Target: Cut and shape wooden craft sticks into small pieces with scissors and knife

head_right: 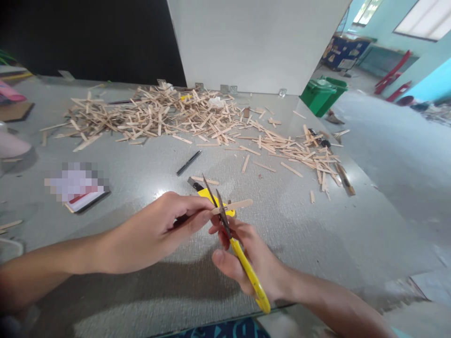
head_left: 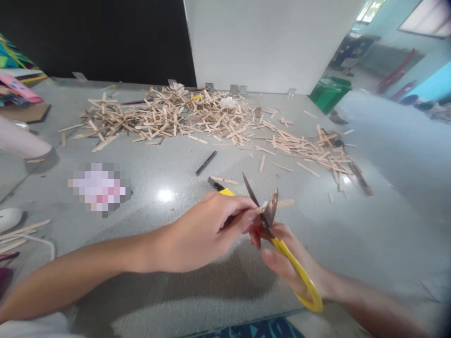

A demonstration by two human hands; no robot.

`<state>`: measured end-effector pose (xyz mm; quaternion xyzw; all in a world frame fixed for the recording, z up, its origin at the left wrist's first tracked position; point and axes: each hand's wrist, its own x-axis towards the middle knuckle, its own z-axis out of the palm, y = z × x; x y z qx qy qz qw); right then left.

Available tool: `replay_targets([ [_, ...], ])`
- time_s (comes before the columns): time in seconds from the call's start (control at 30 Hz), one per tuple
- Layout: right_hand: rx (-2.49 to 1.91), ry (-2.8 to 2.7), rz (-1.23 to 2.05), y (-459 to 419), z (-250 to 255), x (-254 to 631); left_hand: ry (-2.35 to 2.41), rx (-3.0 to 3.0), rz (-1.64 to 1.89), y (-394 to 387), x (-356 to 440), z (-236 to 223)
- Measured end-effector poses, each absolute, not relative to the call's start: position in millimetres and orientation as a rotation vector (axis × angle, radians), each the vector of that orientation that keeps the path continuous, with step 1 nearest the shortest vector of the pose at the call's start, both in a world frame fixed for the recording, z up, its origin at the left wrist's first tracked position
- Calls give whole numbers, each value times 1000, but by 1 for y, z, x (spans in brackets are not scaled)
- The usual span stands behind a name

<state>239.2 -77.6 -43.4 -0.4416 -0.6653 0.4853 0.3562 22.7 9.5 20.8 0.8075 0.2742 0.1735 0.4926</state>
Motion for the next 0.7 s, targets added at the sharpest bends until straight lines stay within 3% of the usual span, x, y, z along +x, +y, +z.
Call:
replay_targets([
  [0.7, -1235, -1643, 1328, -83, -59, 237, 656, 2064, 421, 8, 23, 17],
])
